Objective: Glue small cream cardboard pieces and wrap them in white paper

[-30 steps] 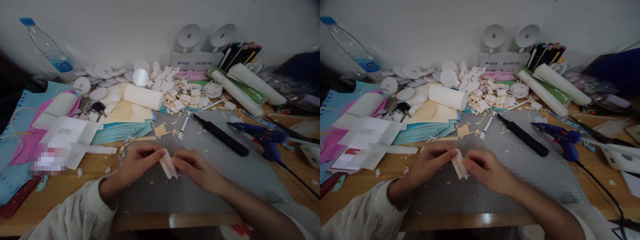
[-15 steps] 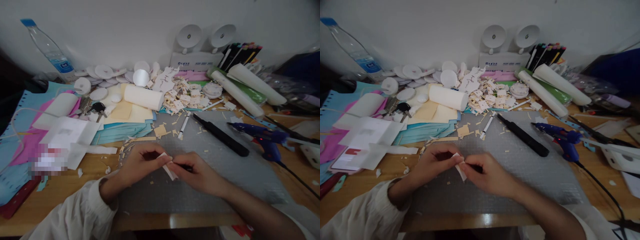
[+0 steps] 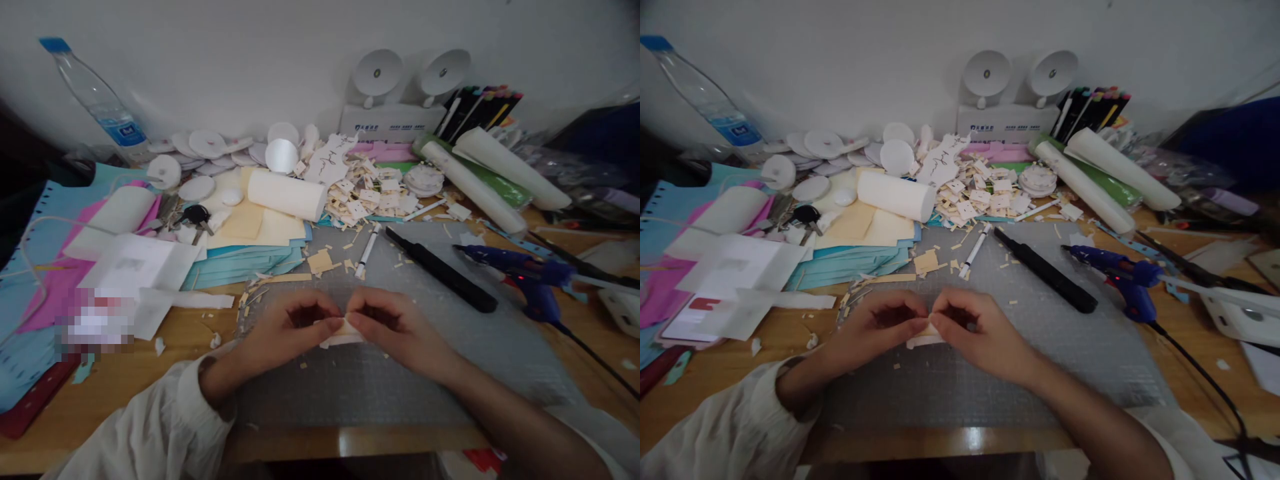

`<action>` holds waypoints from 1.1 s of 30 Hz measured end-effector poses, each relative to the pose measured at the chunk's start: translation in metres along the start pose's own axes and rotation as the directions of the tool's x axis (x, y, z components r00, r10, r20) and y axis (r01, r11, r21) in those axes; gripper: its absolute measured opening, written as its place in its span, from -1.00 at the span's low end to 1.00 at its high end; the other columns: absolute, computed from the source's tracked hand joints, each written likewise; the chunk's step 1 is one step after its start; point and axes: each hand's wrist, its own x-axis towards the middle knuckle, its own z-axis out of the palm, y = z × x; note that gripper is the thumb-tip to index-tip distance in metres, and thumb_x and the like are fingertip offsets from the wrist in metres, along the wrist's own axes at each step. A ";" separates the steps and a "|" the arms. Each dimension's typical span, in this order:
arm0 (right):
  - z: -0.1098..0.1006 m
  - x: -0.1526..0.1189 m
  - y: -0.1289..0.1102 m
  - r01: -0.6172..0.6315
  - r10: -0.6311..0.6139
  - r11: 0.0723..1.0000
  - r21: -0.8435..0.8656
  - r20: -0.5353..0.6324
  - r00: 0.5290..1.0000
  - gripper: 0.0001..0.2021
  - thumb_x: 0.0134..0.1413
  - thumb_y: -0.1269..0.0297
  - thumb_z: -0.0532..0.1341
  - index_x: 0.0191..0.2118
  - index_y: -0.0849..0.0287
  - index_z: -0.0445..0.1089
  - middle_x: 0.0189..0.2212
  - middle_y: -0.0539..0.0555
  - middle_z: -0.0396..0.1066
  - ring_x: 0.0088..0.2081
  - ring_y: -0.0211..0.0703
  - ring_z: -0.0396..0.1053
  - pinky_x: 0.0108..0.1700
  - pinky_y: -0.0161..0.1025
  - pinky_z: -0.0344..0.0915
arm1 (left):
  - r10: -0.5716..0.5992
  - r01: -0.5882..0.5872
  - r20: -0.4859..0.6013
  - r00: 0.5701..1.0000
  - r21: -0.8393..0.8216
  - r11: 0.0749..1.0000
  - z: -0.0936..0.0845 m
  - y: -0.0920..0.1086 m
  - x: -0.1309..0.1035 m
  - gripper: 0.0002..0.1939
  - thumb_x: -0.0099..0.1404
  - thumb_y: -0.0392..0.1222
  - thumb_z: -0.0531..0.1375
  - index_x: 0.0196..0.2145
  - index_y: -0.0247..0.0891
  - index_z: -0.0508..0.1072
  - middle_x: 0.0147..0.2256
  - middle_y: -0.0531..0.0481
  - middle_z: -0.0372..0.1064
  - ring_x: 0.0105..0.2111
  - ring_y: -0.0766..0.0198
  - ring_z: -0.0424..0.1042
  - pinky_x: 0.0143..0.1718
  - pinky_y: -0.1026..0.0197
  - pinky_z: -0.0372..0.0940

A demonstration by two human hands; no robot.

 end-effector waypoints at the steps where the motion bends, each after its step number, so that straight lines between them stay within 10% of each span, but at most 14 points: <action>1: 0.000 0.000 0.001 0.004 -0.005 1.000 0.028 0.012 1.000 -0.78 0.16 0.18 0.11 -0.48 0.14 0.24 -0.60 -0.11 0.12 -0.55 -0.35 0.08 -0.53 -0.37 0.05 | 0.007 -0.007 -0.012 1.000 -0.014 1.000 0.000 0.001 0.000 -0.89 0.20 -0.20 0.23 -0.41 -0.30 0.45 -0.49 0.08 0.32 -0.50 0.42 0.26 -0.49 0.38 0.17; 7: 0.001 0.002 0.006 0.003 0.004 0.981 0.195 -0.038 0.999 -0.83 0.12 0.17 0.17 -0.37 0.12 0.20 -0.53 -0.12 0.12 -0.53 -0.35 0.07 -0.53 -0.38 0.06 | 0.031 -0.079 -0.189 0.981 -0.248 0.966 0.002 0.000 0.003 -0.91 0.23 -0.21 0.23 -0.37 -0.27 0.40 -0.48 0.12 0.30 -0.53 0.46 0.30 -0.49 0.40 0.24; 24: 0.003 0.001 0.011 -0.028 0.028 1.000 -0.009 0.047 0.999 -0.72 0.19 0.14 0.10 -0.50 0.14 0.19 -0.57 -0.11 0.08 -0.52 -0.34 0.06 -0.50 -0.36 0.03 | -0.014 0.012 0.031 0.999 0.058 0.998 0.006 0.007 -0.003 -0.78 0.26 -0.12 0.16 -0.42 -0.34 0.36 -0.51 0.07 0.25 -0.51 0.41 0.22 -0.51 0.35 0.12; 33: 0.004 0.000 0.014 0.043 -0.057 0.989 -0.139 -0.096 0.994 -0.73 0.22 0.15 0.08 -0.47 0.15 0.22 -0.60 -0.12 0.07 -0.55 -0.36 0.04 -0.55 -0.36 -0.03 | -0.013 0.013 0.037 0.999 0.008 1.000 0.003 0.005 -0.003 -0.85 0.26 -0.14 0.18 -0.30 -0.30 0.36 -0.46 0.10 0.24 -0.53 0.44 0.23 -0.55 0.39 0.16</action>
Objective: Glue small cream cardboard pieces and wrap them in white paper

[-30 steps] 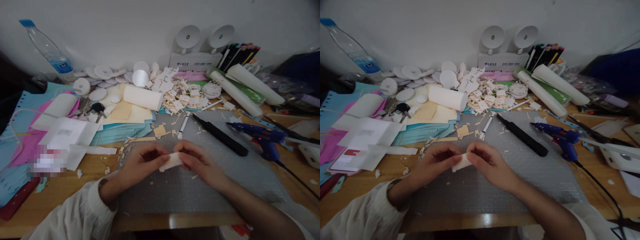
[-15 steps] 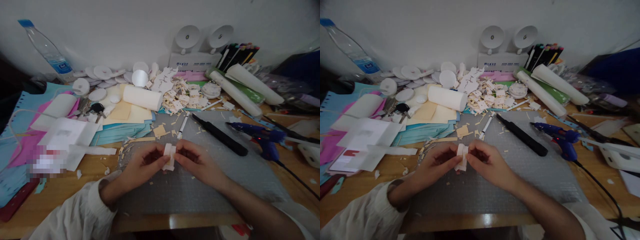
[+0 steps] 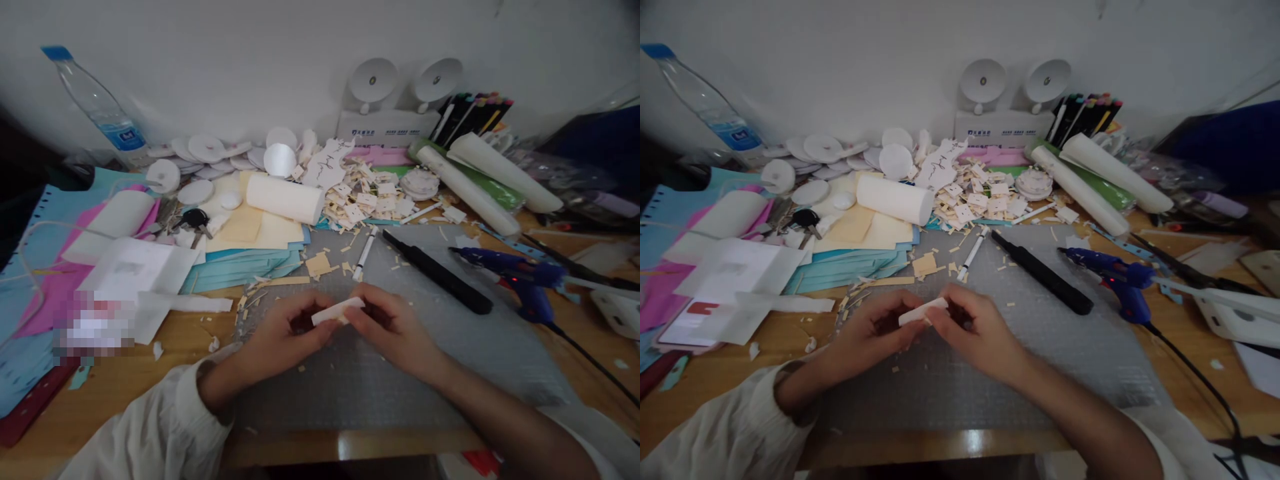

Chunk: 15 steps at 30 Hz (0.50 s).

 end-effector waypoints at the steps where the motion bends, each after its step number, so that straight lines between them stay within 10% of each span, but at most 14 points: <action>1: 0.000 0.000 0.000 0.009 -0.009 1.000 -0.011 0.007 1.000 -0.72 0.22 0.15 0.07 -0.47 0.15 0.22 -0.60 -0.13 0.06 -0.56 -0.36 0.03 -0.55 -0.36 -0.03 | 0.020 -0.020 -0.011 1.000 0.022 1.000 0.000 -0.001 0.000 -0.86 0.25 -0.16 0.18 -0.30 -0.29 0.37 -0.45 0.10 0.24 -0.53 0.45 0.22 -0.55 0.40 0.16; 8: 0.002 -0.001 -0.002 -0.008 0.005 0.999 -0.045 -0.080 0.997 -0.68 0.22 0.14 0.04 -0.53 0.14 0.17 -0.65 -0.13 0.04 -0.60 -0.36 0.04 -0.58 -0.36 -0.02 | 0.264 -0.246 -0.095 0.960 0.167 0.955 0.001 -0.004 -0.003 -0.55 0.14 -0.24 0.30 -0.03 -0.18 0.28 -0.23 0.01 0.36 -0.34 0.34 0.38 -0.39 0.34 0.32; 15: -0.011 -0.003 -0.010 0.026 -0.044 0.991 -0.131 -0.139 0.989 -0.80 0.20 0.18 0.08 -0.41 0.13 0.29 -0.61 -0.10 0.20 -0.58 -0.33 0.19 -0.56 -0.37 0.11 | 0.501 -0.352 -0.063 0.863 0.636 0.687 -0.006 -0.008 -0.001 -0.76 0.22 -0.24 0.23 -0.13 -0.23 0.37 -0.23 -0.02 0.46 -0.25 0.28 0.45 -0.24 0.26 0.33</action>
